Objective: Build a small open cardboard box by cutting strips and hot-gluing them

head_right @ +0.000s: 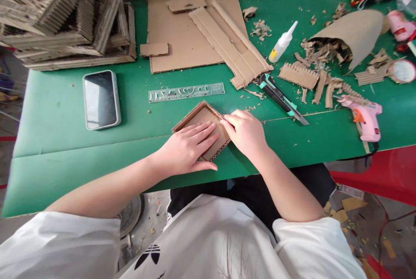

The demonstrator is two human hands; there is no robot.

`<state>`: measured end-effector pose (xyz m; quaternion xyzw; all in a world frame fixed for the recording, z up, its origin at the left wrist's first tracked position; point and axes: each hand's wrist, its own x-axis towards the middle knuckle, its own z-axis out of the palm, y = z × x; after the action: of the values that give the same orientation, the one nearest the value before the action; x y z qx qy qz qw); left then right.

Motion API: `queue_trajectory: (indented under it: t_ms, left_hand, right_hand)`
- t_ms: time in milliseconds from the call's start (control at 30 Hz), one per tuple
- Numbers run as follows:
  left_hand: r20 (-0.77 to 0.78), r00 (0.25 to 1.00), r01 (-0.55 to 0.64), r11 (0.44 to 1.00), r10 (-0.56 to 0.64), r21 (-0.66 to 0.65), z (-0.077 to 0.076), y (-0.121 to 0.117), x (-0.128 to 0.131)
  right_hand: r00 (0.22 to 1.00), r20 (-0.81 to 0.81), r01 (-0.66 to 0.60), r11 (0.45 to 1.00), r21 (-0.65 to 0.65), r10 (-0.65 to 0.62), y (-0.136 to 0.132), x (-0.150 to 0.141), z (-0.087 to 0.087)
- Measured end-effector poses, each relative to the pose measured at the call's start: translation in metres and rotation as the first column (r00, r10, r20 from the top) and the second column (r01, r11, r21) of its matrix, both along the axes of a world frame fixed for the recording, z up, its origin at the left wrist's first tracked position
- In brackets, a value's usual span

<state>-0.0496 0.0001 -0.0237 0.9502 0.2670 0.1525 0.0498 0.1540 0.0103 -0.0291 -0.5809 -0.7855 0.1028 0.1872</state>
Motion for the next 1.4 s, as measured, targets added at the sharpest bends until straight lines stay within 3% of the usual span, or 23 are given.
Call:
queue_trajectory:
  t_ms: [233, 367, 600, 767, 933, 1067, 1200, 1400]
  left_hand:
    - [0.005, 1.000, 0.008, 1.000, -0.008, 0.010, 0.001, -0.002, 0.001]
    - [0.018, 1.000, 0.012, 0.999, -0.013, 0.035, -0.002, -0.001, 0.002]
    - [0.051, 0.998, 0.026, 0.996, -0.030, 0.082, -0.005, 0.001, 0.002]
    - [0.032, 0.999, 0.018, 0.996, -0.021, 0.084, -0.005, -0.001, 0.002]
    - [-0.090, 0.993, 0.074, 0.996, -0.078, -0.049, 0.008, 0.004, -0.004]
    - [-0.222, 0.954, 0.147, 0.960, -0.202, -0.240, 0.028, 0.008, -0.020]
    - [-0.311, 0.925, 0.129, 0.950, -0.220, -0.286, 0.040, 0.003, -0.043]
    - [-0.291, 0.955, 0.002, 0.978, -0.064, -0.209, 0.044, -0.009, -0.068]
  right_hand:
    - [0.993, -0.104, -0.052, 0.998, -0.035, 0.048, 0.000, 0.003, -0.002]
    - [0.982, -0.182, -0.079, 0.989, -0.127, 0.056, 0.002, 0.008, 0.005]
    - [0.957, -0.278, -0.034, 0.924, -0.381, -0.079, 0.008, 0.018, 0.020]
    - [0.938, -0.315, -0.022, 0.883, -0.469, -0.144, 0.011, 0.017, 0.023]
    - [0.925, -0.356, -0.057, 0.875, -0.481, -0.135, 0.008, 0.020, 0.018]
    - [0.838, -0.519, -0.190, 0.799, -0.571, -0.172, -0.004, 0.015, 0.011]
    - [0.800, -0.587, -0.270, 0.800, -0.536, -0.123, -0.020, 0.001, 0.009]
    - [0.855, -0.503, -0.340, 0.866, -0.366, 0.123, -0.027, -0.013, 0.006]
